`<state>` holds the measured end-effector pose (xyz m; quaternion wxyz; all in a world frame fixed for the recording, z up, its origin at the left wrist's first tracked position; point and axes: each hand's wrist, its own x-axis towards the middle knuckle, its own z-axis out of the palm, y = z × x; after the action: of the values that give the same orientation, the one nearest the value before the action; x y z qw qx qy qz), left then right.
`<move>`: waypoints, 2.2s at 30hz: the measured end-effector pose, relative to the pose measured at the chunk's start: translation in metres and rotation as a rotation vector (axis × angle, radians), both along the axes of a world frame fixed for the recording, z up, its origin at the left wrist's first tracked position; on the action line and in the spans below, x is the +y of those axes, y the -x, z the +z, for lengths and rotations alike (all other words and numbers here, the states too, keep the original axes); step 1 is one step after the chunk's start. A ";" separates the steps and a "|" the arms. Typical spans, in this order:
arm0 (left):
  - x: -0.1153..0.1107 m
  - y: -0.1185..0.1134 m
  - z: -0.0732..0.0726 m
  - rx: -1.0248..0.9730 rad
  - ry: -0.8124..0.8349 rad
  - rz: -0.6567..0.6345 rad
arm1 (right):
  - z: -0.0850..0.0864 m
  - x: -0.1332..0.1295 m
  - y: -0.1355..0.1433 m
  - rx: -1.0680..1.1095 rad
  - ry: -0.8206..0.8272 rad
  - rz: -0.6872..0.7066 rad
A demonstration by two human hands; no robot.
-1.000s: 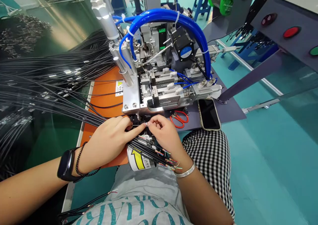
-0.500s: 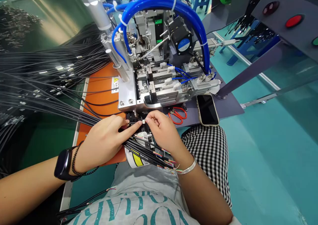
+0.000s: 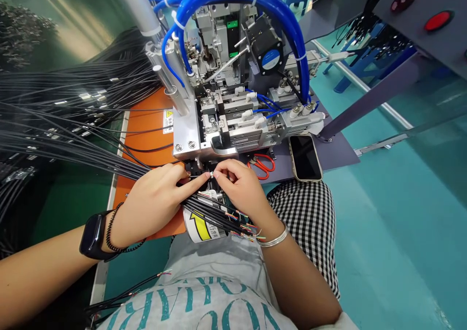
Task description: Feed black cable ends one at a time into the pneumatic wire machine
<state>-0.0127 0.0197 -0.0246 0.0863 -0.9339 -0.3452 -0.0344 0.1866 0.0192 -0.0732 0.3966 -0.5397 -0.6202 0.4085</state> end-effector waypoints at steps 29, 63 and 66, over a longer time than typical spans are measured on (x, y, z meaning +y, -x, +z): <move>-0.002 -0.004 0.005 0.100 -0.003 0.001 | -0.008 -0.002 0.008 0.128 0.059 0.001; 0.003 0.001 0.004 -0.066 -0.009 -0.112 | 0.002 0.008 -0.007 0.244 0.214 0.149; 0.002 0.001 0.006 -0.057 -0.023 -0.072 | 0.005 0.009 -0.006 0.181 0.142 0.095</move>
<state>-0.0133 0.0215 -0.0183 0.0858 -0.9433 -0.3134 -0.0680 0.1928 0.0280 -0.0683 0.3919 -0.4972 -0.5765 0.5166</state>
